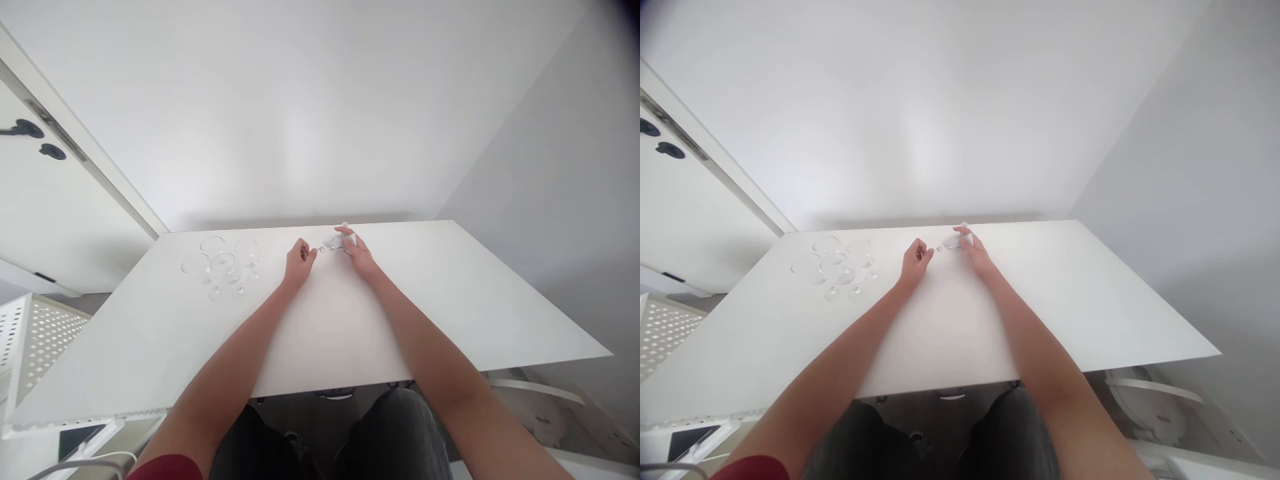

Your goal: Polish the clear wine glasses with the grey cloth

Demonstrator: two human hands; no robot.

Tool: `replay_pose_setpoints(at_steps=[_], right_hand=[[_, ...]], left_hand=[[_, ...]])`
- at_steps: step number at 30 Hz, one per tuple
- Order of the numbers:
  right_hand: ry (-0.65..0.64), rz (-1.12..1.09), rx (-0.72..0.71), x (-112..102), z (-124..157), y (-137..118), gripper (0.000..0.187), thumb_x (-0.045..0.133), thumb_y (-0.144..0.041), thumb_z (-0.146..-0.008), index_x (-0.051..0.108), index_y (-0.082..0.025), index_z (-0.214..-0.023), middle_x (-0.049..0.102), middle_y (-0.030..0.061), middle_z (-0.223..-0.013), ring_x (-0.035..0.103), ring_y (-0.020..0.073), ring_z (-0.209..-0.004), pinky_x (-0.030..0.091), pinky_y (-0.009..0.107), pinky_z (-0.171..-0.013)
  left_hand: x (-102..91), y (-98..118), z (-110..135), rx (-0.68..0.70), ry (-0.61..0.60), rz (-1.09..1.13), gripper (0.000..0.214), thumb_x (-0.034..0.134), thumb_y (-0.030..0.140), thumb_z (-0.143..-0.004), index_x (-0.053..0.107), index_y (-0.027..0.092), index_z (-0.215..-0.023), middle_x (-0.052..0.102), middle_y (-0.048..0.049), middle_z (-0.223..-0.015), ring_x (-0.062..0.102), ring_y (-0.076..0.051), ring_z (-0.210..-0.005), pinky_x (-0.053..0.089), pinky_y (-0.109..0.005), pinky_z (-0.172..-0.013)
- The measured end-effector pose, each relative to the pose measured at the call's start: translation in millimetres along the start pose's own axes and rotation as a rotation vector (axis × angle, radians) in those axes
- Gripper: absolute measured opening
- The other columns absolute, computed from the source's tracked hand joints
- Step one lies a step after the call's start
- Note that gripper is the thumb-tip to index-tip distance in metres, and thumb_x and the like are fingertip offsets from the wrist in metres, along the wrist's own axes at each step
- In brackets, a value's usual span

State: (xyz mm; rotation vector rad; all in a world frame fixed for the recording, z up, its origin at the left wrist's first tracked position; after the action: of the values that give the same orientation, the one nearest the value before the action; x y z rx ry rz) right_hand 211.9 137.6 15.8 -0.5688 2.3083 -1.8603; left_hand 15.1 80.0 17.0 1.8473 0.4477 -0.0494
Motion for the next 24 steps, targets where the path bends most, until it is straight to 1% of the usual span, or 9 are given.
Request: replay_pose_setpoints(at_steps=[3,7,9,12,15,18,21,23,24], right_hand=[[-0.014,0.068,-0.02,2.3,2.8,-3.2,0.043,0.066,-0.06,-0.089,0.068,-0.032,-0.121,0.066,0.0029,-0.113,0.059,0.0244,-0.106,0.047,0.039,-0.099],[-0.069,-0.038,0.025,3.5,1.7,-1.6,0.04,0.065,-0.06,-0.089,0.07,-0.027,-0.112,0.065,0.0041,-0.1,0.06,0.0223,-0.091,0.049,0.036,-0.086],[-0.045,-0.109,0.009,-0.6,-1.4,-0.4,0.035,0.066,-0.057,-0.089,0.069,-0.026,-0.105,0.064,0.0045,-0.098,0.059,0.0216,-0.087,0.05,0.035,-0.081],[0.039,-0.171,-0.051,-9.5,-5.9,0.9,0.031,0.068,-0.055,-0.088,0.067,-0.026,-0.099,0.063,0.0043,-0.099,0.058,0.0211,-0.086,0.049,0.034,-0.078],[0.079,-0.152,-0.075,-11.6,-6.1,1.2,0.033,0.069,-0.057,-0.087,0.067,-0.028,-0.103,0.063,0.0043,-0.103,0.058,0.0218,-0.09,0.05,0.035,-0.08],[0.02,-0.065,-0.037,-3.7,-2.4,0.4,0.037,0.07,-0.058,-0.086,0.068,-0.029,-0.11,0.064,0.0036,-0.107,0.059,0.0224,-0.094,0.05,0.036,-0.084],[-0.058,-0.035,0.025,3.7,0.9,0.5,0.04,0.068,-0.059,-0.087,0.068,-0.029,-0.113,0.065,0.0031,-0.1,0.06,0.0217,-0.091,0.049,0.036,-0.084],[-0.063,-0.054,0.027,3.2,0.3,-0.4,0.04,0.066,-0.061,-0.088,0.068,-0.028,-0.111,0.064,0.0039,-0.097,0.059,0.0221,-0.089,0.049,0.037,-0.083],[-0.042,-0.067,0.011,0.9,-0.9,-1.3,0.04,0.066,-0.061,-0.087,0.068,-0.027,-0.108,0.064,0.0044,-0.098,0.059,0.0226,-0.09,0.049,0.037,-0.083]], left_hand=[[1.3,3.1,1.4,0.007,-0.031,-0.013,0.026,0.061,0.031,-0.089,0.039,0.022,-0.078,0.037,0.0046,-0.067,0.033,-0.011,-0.059,0.031,-0.027,-0.058],[-2.2,2.7,-0.1,-0.012,0.003,0.015,0.025,0.059,0.028,-0.088,0.038,0.021,-0.075,0.037,0.0036,-0.069,0.032,-0.012,-0.061,0.03,-0.026,-0.059],[-2.6,1.4,-1.1,-0.024,0.007,0.039,0.025,0.058,0.028,-0.089,0.038,0.021,-0.074,0.037,0.0031,-0.07,0.033,-0.012,-0.062,0.03,-0.026,-0.059],[-0.5,0.5,-1.9,-0.022,-0.012,0.042,0.026,0.058,0.031,-0.089,0.04,0.021,-0.075,0.038,0.0026,-0.071,0.033,-0.012,-0.063,0.03,-0.026,-0.058],[1.9,0.5,-1.5,-0.004,-0.025,0.024,0.026,0.06,0.033,-0.089,0.04,0.021,-0.076,0.039,0.0027,-0.072,0.034,-0.012,-0.062,0.03,-0.026,-0.058],[3.7,-1.3,-1.1,-0.006,-0.05,-0.008,0.026,0.062,0.033,-0.088,0.041,0.022,-0.078,0.04,0.0034,-0.071,0.034,-0.011,-0.06,0.03,-0.026,-0.058],[2.3,-4.2,-1.7,-0.023,-0.039,-0.006,0.026,0.062,0.031,-0.088,0.04,0.022,-0.078,0.04,0.0036,-0.07,0.034,-0.012,-0.06,0.03,-0.026,-0.059],[1.5,-5.1,-2.6,-0.024,-0.026,0.001,0.025,0.06,0.03,-0.088,0.04,0.021,-0.076,0.04,0.0031,-0.071,0.035,-0.012,-0.063,0.031,-0.026,-0.06],[1.6,-5.3,-3.0,-0.024,-0.023,-0.002,0.025,0.06,0.031,-0.089,0.041,0.021,-0.075,0.041,0.0028,-0.071,0.036,-0.012,-0.064,0.031,-0.026,-0.061]])
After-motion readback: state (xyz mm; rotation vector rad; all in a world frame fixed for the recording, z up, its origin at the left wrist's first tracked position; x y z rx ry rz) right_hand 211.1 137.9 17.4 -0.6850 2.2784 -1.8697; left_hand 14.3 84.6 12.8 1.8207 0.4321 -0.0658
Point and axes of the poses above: each hand's wrist, its own z-axis away from the middle knuckle, its own x-axis out of the palm, y = z × x, the point moved 6 cm from there along -z, towards the middle knuckle
